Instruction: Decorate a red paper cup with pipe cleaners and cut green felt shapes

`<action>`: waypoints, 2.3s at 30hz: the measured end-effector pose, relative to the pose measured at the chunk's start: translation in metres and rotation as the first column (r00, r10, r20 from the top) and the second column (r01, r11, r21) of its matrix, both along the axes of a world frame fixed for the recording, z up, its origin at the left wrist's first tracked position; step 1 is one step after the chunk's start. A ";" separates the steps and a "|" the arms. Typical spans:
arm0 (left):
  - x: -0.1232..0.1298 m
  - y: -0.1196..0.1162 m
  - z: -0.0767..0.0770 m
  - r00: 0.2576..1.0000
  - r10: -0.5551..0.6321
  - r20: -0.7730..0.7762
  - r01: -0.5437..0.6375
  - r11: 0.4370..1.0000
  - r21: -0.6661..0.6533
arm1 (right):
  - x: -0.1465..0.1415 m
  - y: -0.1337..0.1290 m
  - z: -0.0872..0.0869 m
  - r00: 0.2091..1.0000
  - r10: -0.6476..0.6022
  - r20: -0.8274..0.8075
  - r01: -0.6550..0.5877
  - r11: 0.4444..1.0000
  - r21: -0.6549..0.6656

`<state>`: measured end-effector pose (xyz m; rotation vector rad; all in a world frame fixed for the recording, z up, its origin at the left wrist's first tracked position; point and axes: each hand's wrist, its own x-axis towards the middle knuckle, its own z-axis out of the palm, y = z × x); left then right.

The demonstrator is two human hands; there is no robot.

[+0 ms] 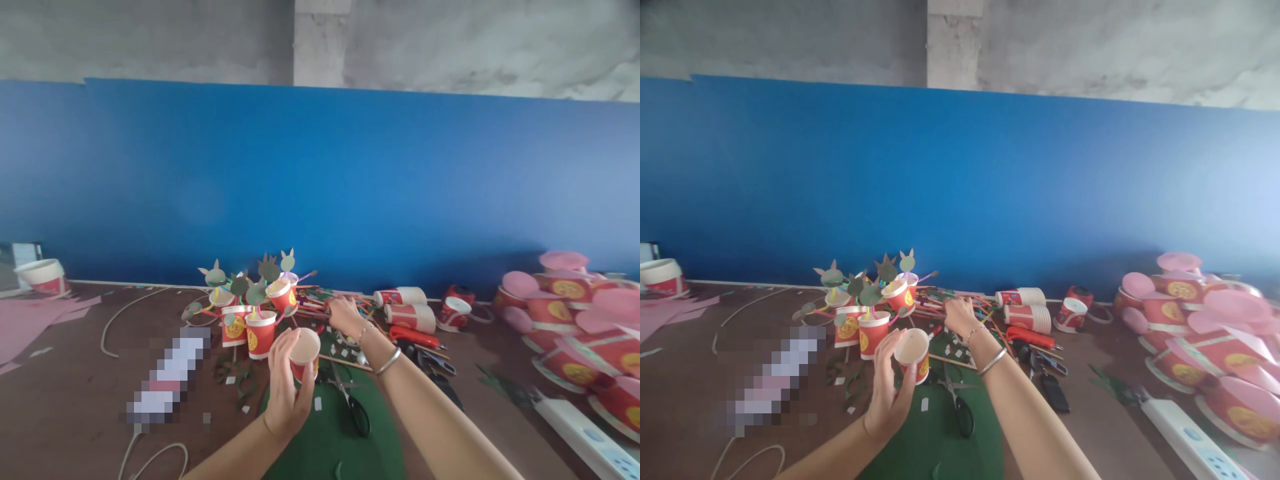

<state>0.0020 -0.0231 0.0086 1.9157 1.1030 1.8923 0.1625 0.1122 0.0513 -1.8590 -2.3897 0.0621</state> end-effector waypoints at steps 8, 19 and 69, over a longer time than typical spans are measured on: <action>-0.001 0.000 -0.001 0.999 -0.005 -0.049 0.008 0.998 0.067 | 0.021 -0.004 -0.004 0.986 0.027 -0.166 -0.004 0.991 0.137; -0.003 0.002 -0.005 0.970 0.095 -0.223 -0.055 0.982 0.180 | 0.031 -0.019 -0.008 0.855 0.169 -0.491 0.021 0.934 0.357; 0.039 0.090 0.084 0.875 -0.224 -0.430 0.058 0.928 -0.367 | 0.039 -0.092 0.022 0.808 0.295 -0.510 0.161 0.722 0.672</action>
